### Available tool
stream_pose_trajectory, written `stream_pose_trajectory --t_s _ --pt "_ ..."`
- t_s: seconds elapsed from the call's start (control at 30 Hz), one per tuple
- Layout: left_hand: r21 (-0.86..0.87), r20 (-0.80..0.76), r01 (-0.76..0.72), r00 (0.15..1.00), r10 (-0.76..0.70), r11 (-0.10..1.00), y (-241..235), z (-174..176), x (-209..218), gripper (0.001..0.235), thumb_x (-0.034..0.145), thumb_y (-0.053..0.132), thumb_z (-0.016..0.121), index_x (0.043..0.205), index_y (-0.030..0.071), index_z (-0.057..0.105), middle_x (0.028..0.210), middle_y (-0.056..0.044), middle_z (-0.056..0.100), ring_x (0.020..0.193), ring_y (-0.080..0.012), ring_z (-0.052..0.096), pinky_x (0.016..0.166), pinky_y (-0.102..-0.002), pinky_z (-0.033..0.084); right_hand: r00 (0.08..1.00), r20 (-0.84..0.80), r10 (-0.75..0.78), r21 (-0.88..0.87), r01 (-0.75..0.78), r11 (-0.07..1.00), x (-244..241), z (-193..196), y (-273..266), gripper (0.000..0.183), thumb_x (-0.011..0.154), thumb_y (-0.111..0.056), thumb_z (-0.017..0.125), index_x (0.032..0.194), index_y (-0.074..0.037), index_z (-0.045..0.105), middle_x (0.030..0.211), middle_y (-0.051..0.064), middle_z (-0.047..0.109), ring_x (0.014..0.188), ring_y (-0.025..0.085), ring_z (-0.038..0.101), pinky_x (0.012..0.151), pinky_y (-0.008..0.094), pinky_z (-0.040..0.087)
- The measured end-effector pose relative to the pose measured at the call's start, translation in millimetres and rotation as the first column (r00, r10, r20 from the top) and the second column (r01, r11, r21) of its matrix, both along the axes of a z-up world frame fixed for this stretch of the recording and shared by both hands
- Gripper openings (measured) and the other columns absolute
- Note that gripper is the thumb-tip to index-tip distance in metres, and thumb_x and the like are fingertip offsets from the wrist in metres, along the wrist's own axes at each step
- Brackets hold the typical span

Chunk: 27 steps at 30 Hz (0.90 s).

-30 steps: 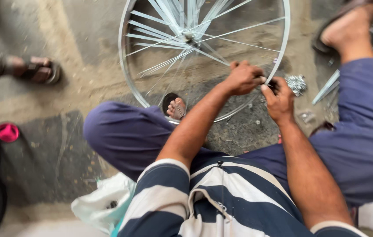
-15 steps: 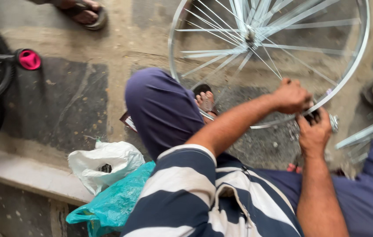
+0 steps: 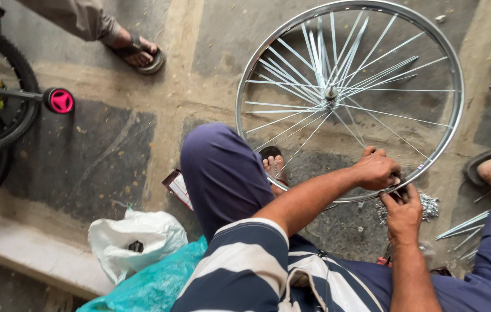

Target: The person sits on the ground and laces a bicycle wheel by inserting spokes through the rim and hub, then securing them with nipples. The person repeatedly picks up spokes and nipples, threads them, and tightens them by hand.

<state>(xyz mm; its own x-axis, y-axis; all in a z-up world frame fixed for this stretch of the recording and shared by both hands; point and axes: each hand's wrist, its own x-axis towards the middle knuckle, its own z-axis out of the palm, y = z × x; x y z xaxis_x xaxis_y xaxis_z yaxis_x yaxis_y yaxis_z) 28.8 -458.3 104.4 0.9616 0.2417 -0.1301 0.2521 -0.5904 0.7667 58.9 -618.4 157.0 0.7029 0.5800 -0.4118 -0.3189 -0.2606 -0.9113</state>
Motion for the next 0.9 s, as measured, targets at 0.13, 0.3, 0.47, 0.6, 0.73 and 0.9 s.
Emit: stream_pose_trajectory --t_s 0.13,0.3,0.47,0.6,0.73,0.9 --pt "-0.028 -0.210 0.088 0.973 -0.092 0.996 -0.2 13.6 7.6 0.031 0.101 0.045 0.054 0.103 0.026 0.079 0.095 0.000 0.076 0.101 -0.0191 0.056 0.100 -0.046 0.029 0.998 0.053 -0.024 -0.007 0.025 1.000 -1.7 12.1 1.6 0.051 0.090 0.007 0.071 0.137 0.001 0.055 0.126 0.007 0.066 0.114 0.015 0.065 0.097 0.027 0.055" --pt "-0.065 -0.191 0.117 0.973 -0.127 0.991 5.2 16.7 8.1 0.032 0.097 0.049 0.055 0.106 0.027 0.077 0.096 0.003 0.074 0.099 -0.0156 0.054 0.099 -0.043 0.028 0.999 0.041 -0.028 -0.020 0.029 0.999 -3.0 20.3 6.9 0.049 0.090 0.007 0.071 0.137 0.003 0.055 0.125 0.009 0.066 0.112 0.016 0.065 0.096 0.027 0.056" --pt "-0.080 -0.205 0.099 0.972 -0.114 0.992 5.8 17.0 5.2 0.031 0.099 0.045 0.053 0.105 0.027 0.077 0.097 0.003 0.076 0.104 -0.0165 0.055 0.101 -0.045 0.027 0.998 0.056 -0.020 -0.040 0.023 0.999 -4.7 17.8 4.1 0.049 0.090 0.004 0.071 0.135 -0.001 0.054 0.123 0.007 0.066 0.111 0.014 0.066 0.095 0.026 0.057" --pt "-0.015 -0.118 0.099 0.988 -0.100 0.995 5.8 20.4 -0.3 0.029 0.094 0.047 0.060 0.101 0.025 0.077 0.103 0.001 0.075 0.108 -0.0236 0.054 0.099 -0.050 0.028 0.998 0.047 -0.030 -0.016 0.030 0.999 -3.7 7.0 2.0 0.048 0.089 0.004 0.071 0.134 -0.001 0.056 0.116 0.004 0.065 0.104 0.012 0.064 0.089 0.025 0.054" --pt "-0.082 -0.089 0.084 0.992 -0.091 0.993 9.5 20.2 -3.4 0.023 0.087 0.040 0.064 0.098 0.023 0.077 0.100 0.000 0.075 0.107 -0.0247 0.054 0.100 -0.051 0.027 0.994 0.067 -0.083 -0.107 0.090 0.990 -4.0 -8.9 1.6 0.047 0.088 0.003 0.073 0.132 0.000 0.057 0.108 0.003 0.067 0.097 0.012 0.064 0.083 0.026 0.053" --pt "0.008 -0.231 0.165 0.960 -0.159 0.986 5.7 29.9 -13.9 0.027 0.103 0.039 0.057 0.101 0.022 0.077 0.104 -0.003 0.073 0.111 -0.0233 0.058 0.105 -0.048 0.032 0.974 0.194 -0.120 -0.253 0.167 0.953 -7.7 -10.5 6.2 0.059 0.080 0.003 0.075 0.135 -0.001 0.055 0.110 0.007 0.067 0.099 0.017 0.065 0.086 0.030 0.053"
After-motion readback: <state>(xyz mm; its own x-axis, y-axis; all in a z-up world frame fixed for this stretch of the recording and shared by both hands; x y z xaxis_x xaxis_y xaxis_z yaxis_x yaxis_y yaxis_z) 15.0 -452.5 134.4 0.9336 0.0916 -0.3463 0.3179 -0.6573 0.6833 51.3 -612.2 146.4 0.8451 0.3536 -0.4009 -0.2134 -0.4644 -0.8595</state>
